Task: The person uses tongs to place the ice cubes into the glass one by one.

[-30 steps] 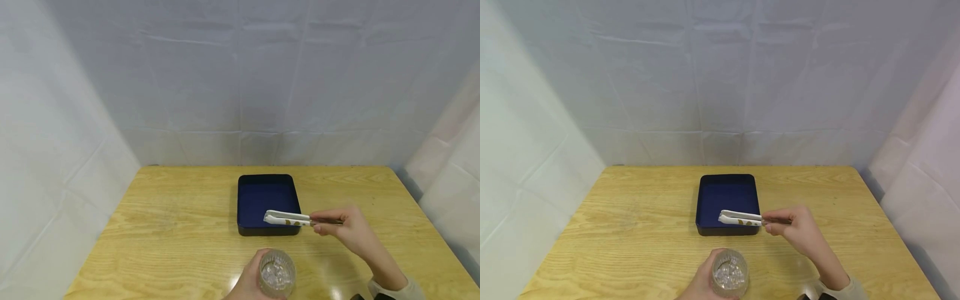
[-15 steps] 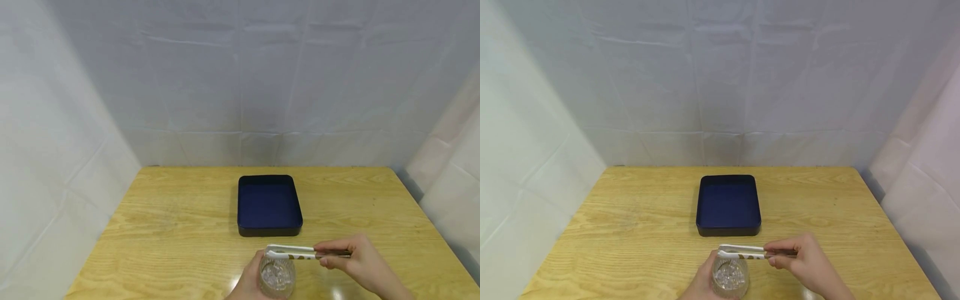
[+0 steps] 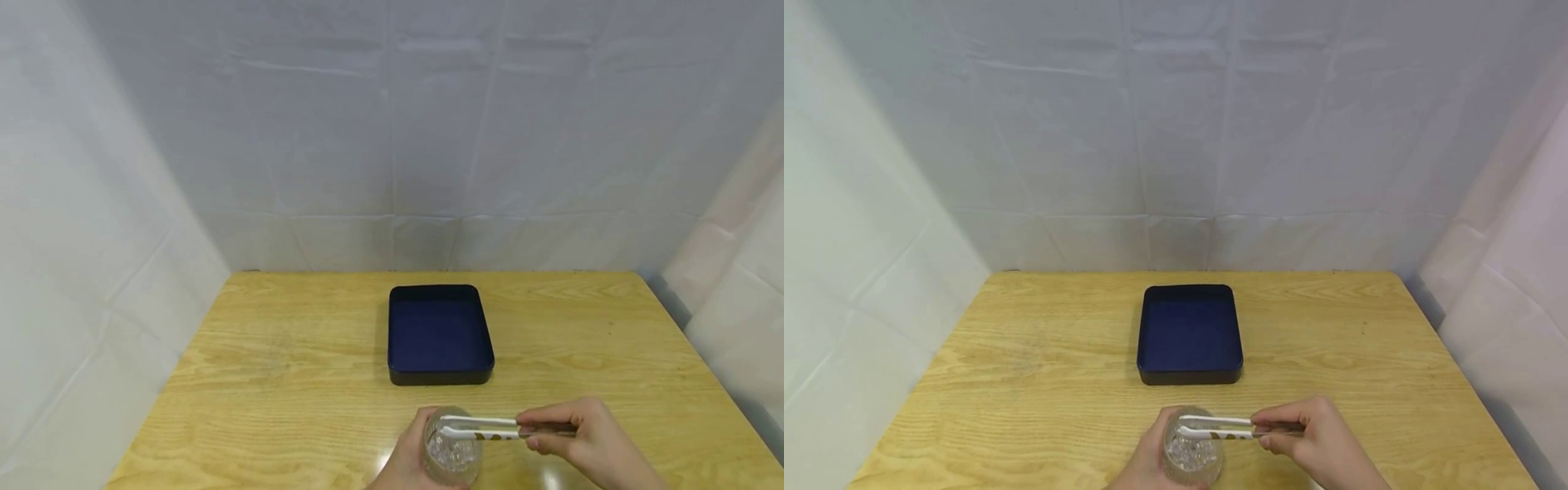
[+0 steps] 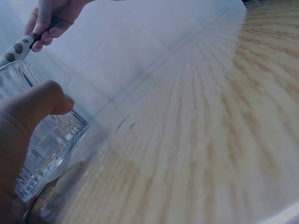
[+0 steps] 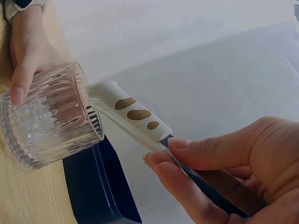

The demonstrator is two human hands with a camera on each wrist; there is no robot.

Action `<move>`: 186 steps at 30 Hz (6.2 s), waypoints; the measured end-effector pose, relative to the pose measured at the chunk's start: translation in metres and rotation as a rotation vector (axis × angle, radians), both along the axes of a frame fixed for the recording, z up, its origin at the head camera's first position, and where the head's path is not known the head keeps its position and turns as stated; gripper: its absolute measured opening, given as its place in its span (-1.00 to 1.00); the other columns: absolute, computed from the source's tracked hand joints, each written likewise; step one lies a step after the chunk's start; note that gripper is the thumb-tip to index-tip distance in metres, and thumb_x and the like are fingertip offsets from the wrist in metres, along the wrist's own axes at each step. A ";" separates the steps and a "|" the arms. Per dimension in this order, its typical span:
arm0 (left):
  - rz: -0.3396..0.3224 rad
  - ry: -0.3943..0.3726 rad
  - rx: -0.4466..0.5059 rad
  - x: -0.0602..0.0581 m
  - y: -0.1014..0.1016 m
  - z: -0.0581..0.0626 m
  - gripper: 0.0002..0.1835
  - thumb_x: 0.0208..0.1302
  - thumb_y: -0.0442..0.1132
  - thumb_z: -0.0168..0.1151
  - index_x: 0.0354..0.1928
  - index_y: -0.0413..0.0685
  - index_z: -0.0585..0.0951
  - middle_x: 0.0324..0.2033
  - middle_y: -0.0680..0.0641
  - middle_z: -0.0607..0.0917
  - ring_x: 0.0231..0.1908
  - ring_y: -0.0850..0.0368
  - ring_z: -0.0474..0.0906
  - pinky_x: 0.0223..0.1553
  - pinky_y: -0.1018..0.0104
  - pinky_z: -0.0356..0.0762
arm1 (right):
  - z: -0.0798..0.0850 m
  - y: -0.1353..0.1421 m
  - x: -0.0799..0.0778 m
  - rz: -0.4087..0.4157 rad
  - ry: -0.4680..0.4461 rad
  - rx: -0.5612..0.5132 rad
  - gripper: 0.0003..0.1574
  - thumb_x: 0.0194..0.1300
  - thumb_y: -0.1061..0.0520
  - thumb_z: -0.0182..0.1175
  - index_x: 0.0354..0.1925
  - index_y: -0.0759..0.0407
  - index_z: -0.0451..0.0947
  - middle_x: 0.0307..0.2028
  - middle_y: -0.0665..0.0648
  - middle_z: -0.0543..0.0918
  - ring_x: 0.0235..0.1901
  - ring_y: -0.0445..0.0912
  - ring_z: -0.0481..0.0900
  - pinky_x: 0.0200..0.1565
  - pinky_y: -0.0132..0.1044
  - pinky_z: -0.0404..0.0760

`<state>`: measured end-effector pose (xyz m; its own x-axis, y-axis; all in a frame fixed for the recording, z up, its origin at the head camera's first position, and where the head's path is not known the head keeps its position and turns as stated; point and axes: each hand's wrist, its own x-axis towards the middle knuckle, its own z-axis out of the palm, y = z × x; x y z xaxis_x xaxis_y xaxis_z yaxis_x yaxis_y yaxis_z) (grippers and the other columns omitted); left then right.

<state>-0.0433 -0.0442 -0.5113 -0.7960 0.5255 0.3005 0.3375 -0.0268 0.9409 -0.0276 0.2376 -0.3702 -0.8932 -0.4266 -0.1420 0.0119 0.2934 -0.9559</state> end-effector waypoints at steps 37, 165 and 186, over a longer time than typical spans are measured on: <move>0.042 0.070 -0.067 0.000 -0.002 -0.003 -0.01 -0.12 -0.21 0.65 0.36 0.09 0.26 0.16 0.01 0.55 0.10 0.14 0.53 0.12 0.19 0.53 | 0.006 0.000 0.005 -0.185 -0.002 -0.061 -0.49 0.22 0.28 0.35 0.11 0.50 0.54 -0.07 0.29 0.72 -0.17 -0.13 0.73 -0.19 -0.23 0.73; 0.125 0.045 -0.118 0.007 0.002 0.004 0.00 -0.22 -0.17 0.68 0.31 0.13 0.29 0.12 0.00 0.57 0.05 0.13 0.55 0.04 0.18 0.58 | -0.139 0.029 -0.113 -0.940 1.168 0.082 -0.60 0.07 0.53 0.26 -0.06 0.42 0.68 -0.18 0.37 0.71 -0.13 0.28 0.58 0.09 -0.52 0.42; 0.155 0.030 -0.098 0.006 0.006 0.008 -0.04 -0.17 -0.14 0.66 0.29 0.11 0.29 0.12 0.01 0.56 0.04 0.10 0.56 0.04 0.19 0.58 | -0.081 0.016 -0.082 -0.594 1.126 0.374 -0.50 0.06 0.50 0.29 0.04 0.49 0.58 0.00 0.38 0.65 -0.04 0.25 0.56 0.06 -0.28 0.50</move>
